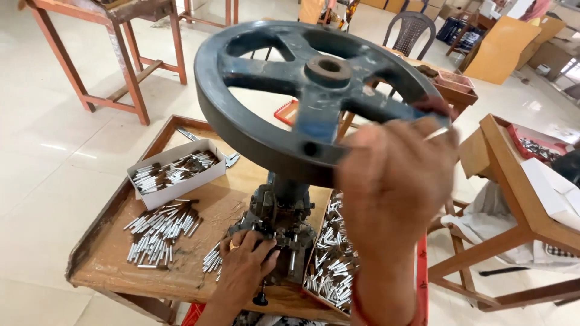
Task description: Operating a manual press machine to assemble small metal components into a jig.
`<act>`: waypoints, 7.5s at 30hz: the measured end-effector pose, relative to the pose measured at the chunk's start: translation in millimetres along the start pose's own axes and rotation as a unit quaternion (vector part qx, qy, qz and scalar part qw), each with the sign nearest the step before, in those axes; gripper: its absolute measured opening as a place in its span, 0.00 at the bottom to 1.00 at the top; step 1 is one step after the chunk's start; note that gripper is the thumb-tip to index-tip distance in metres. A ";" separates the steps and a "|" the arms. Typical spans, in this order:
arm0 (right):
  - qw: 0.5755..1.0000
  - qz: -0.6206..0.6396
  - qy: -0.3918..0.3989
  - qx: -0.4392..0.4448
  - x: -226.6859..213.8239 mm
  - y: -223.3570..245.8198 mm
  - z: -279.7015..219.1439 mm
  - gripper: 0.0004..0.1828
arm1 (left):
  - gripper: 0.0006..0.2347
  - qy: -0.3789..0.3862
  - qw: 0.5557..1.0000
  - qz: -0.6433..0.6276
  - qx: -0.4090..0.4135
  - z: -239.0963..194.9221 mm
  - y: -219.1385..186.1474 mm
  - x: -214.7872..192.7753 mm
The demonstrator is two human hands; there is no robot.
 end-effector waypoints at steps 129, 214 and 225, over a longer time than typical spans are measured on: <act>0.969 0.238 -0.024 -0.068 -11.4 -150.7 -2.7 0.25 | 0.08 0.005 0.976 -0.060 -0.210 -9.2 54.6 5.3; 0.991 0.133 -0.024 0.020 -14.5 -49.0 -10.9 0.27 | 0.19 0.017 0.998 0.046 0.037 -3.0 5.7 7.9; 0.997 0.046 -0.037 -0.045 -15.6 -74.6 -20.2 0.24 | 0.15 -0.043 0.999 0.014 0.012 0.0 18.7 61.8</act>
Point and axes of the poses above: each hand's wrist, its own z-axis towards the middle knuckle, its own x-axis out of the palm, y = z × x, the point moved 1 cm from there along z, towards the middle knuckle, and after that the axes turned 1 degree about y, right-handed, at the moved point
